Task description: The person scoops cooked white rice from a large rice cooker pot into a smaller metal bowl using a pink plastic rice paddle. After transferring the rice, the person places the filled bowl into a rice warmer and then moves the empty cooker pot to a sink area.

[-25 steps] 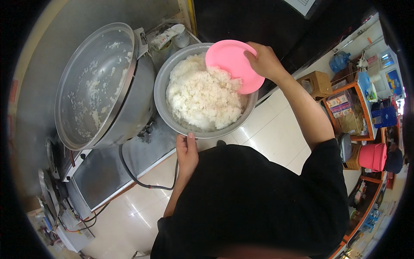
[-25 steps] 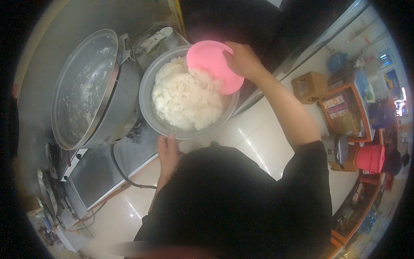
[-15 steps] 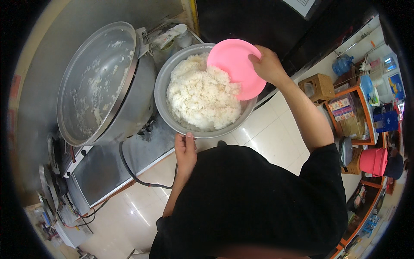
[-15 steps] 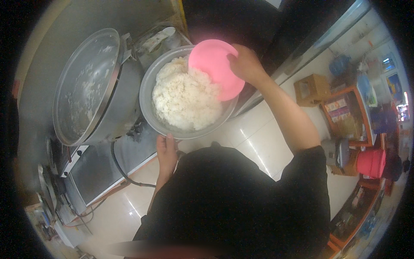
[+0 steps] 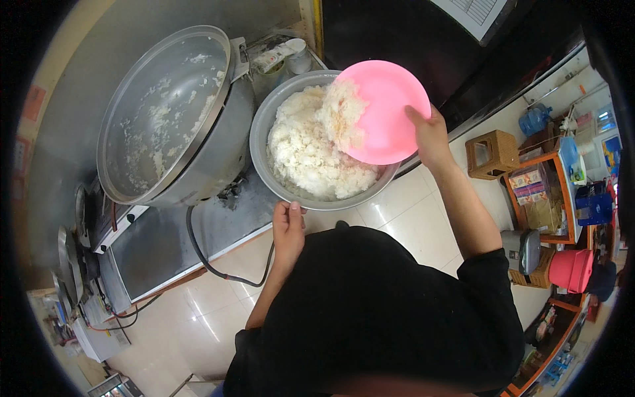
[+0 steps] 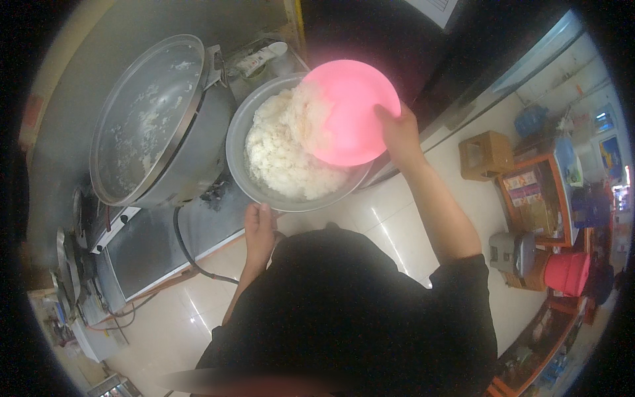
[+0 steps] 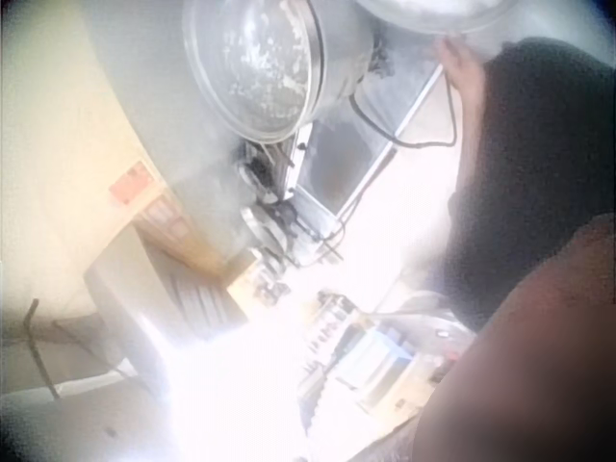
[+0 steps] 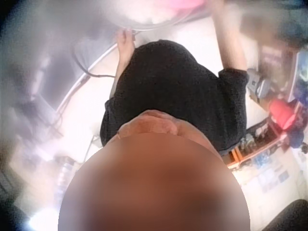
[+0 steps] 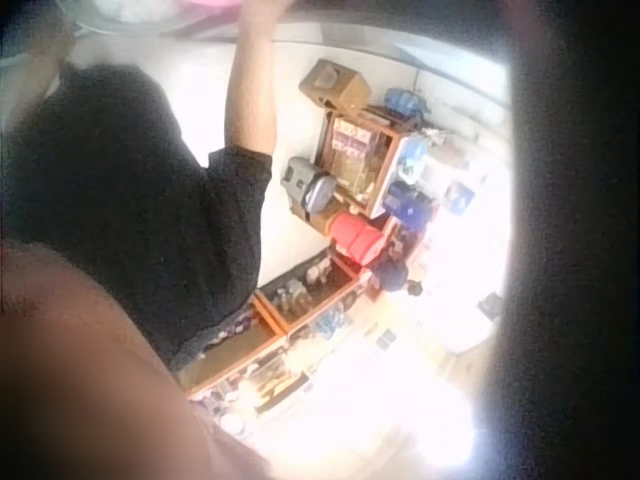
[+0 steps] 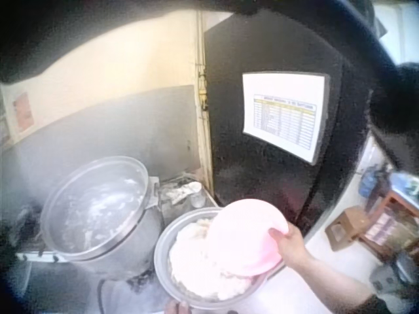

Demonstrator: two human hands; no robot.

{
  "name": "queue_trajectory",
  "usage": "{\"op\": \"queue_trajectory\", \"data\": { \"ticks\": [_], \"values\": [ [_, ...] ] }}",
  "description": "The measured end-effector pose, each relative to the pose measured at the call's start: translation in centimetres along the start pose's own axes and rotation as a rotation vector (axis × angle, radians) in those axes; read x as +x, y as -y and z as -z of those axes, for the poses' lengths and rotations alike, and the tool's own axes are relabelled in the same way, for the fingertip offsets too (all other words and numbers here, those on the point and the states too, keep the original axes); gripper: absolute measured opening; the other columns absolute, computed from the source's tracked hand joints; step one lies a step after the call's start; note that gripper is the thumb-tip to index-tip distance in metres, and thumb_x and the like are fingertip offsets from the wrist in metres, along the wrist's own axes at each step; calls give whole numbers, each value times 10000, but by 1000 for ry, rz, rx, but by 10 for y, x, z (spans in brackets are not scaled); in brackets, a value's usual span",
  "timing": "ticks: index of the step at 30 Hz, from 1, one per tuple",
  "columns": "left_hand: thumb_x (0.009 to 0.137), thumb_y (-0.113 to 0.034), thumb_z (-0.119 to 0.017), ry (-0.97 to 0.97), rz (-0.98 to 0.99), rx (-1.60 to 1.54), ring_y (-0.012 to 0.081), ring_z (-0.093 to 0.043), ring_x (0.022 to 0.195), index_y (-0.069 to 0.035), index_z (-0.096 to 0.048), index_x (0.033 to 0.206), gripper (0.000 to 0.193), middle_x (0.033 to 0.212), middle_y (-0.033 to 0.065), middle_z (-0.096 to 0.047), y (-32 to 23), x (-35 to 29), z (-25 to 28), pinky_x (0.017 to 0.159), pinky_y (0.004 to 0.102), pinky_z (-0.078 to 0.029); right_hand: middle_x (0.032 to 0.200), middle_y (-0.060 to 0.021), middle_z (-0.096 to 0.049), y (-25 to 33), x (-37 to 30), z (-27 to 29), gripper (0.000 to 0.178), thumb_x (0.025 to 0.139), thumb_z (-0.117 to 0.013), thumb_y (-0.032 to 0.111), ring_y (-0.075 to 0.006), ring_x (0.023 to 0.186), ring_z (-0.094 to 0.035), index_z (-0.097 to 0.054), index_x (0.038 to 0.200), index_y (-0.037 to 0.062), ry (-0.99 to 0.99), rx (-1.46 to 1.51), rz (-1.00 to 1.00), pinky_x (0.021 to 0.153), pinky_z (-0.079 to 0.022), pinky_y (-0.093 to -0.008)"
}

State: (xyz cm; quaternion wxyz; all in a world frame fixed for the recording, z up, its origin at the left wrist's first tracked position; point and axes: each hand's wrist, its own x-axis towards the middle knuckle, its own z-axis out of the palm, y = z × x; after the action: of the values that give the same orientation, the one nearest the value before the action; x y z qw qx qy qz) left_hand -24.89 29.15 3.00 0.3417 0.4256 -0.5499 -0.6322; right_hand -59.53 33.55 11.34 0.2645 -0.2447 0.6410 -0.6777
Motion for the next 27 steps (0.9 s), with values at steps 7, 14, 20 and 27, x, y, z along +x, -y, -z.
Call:
{"op": "queue_trajectory", "data": {
  "ticks": [7, 14, 20, 27],
  "values": [
    [1085, -293, -512, 27, 70, -10, 53, -460, 662, -81, -518, 971, 241, 883, 22, -595, -4, -7, -1, 584, 225, -394, 1209, -125, -677, -11, -3, -11, 317, 969, -638, 73, -228, 1085, -667, -601, 1271, -15, 23, 433, -241, 957, -537, -363],
    [1094, -336, -479, -46, 91, -23, 56, -460, 661, -79, -544, 993, 284, 881, 13, -584, 3, -24, 9, 596, 223, -396, 1246, -129, -652, 20, 3, -15, 342, 997, -598, 139, -236, 1152, -635, -576, 1281, -50, 126, 548, -312, 1010, -505, -382],
    [1094, -364, -472, -163, 181, 140, 63, -475, 648, -62, -564, 991, 332, 855, 16, -582, 15, -59, 28, 597, 230, -404, 1314, -117, -617, 51, 15, -20, 372, 1025, -558, 173, -237, 1207, -604, -537, 1334, -33, 201, 646, -336, 1034, -482, -386],
    [1083, -385, -495, -469, 340, 92, 71, -500, 625, -38, -575, 984, 370, 841, 40, -603, 49, -130, 58, 554, 235, -410, 1322, -128, -610, 20, 16, -32, 405, 1028, -564, 188, -239, 1225, -591, -524, 1361, -39, 219, 569, -379, 1051, -467, -391]
  ]
}}
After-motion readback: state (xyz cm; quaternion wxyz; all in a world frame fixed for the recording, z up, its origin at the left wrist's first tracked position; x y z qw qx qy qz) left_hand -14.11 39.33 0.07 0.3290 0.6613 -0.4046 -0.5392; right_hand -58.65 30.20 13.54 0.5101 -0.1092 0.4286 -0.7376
